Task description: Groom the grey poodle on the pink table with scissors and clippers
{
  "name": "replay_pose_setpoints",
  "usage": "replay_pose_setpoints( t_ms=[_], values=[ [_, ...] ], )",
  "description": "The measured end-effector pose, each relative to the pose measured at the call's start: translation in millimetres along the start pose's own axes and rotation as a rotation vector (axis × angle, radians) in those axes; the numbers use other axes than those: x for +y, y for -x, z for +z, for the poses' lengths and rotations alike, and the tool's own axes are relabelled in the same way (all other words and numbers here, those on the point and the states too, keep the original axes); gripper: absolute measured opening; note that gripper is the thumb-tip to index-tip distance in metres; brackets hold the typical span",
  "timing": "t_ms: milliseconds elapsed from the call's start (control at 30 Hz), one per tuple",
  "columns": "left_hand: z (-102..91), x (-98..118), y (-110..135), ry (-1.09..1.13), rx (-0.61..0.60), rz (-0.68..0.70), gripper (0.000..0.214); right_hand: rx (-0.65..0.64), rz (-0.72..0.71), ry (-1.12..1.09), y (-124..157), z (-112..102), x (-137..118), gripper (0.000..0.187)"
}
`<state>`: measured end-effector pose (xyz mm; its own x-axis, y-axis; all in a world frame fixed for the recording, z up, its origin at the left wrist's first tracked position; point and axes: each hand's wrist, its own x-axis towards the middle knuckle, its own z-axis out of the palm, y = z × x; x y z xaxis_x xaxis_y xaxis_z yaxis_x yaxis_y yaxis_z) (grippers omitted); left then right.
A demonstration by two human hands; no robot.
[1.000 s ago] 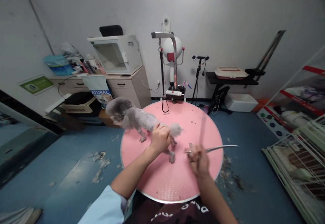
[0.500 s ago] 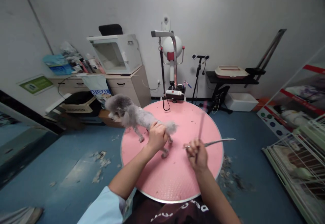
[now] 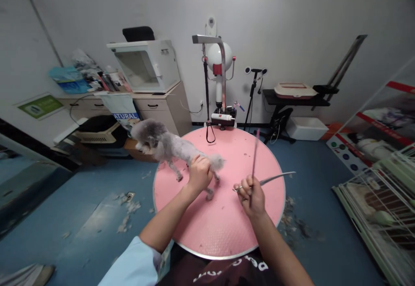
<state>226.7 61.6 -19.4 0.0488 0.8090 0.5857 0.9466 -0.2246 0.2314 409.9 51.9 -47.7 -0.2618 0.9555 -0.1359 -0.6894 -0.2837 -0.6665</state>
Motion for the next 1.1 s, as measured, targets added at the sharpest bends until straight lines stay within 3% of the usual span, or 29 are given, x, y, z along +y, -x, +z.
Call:
replay_pose_setpoints(
  t_ms=[67, 133, 233, 400, 467, 600, 667, 767, 867, 1000, 1100],
  values=[
    [1.4, 0, -1, 0.001, 0.005, 0.012, 0.016, 0.012, 0.087, 0.088, 0, 2, 15, 0.045],
    [2.2, 0, -2, 0.006, 0.001, 0.045, 0.016, -0.069, 0.192, 0.125, 3, 7, 32, 0.046],
    [2.0, 1, -3, 0.010, -0.004, 0.081, 0.016, -0.156, 0.202, 0.052, 8, 8, 30, 0.047],
    [2.0, -1, -2, 0.000, 0.034, 0.050, 0.017, 0.089, -0.048, -0.053, 4, -9, -8, 0.043],
    [2.8, -2, -2, 0.003, 0.058, 0.044, 0.016, 0.144, -0.012, 0.038, 4, -9, -2, 0.040],
    [4.3, -1, -2, 0.026, 0.057, 0.103, 0.017, -0.041, 0.226, 0.117, 16, 8, 30, 0.044],
    [4.2, 1, -2, 0.022, 0.064, 0.135, 0.017, -0.133, 0.231, 0.041, 24, 14, 36, 0.046],
    [3.6, 6, -1, 0.012, 0.070, 0.164, 0.016, -0.163, 0.200, -0.015, 31, 11, 26, 0.049],
    [3.6, 9, 0, 0.024, 0.074, 0.169, 0.016, -0.098, 0.147, -0.054, 32, -1, 6, 0.050],
    [5.1, 7, 0, 0.029, 0.114, 0.163, 0.015, 0.113, -0.033, -0.065, 25, -13, -4, 0.046],
    [6.4, 5, 0, 0.010, 0.121, 0.152, 0.015, 0.145, 0.058, 0.084, 24, -4, 9, 0.043]
  ],
)
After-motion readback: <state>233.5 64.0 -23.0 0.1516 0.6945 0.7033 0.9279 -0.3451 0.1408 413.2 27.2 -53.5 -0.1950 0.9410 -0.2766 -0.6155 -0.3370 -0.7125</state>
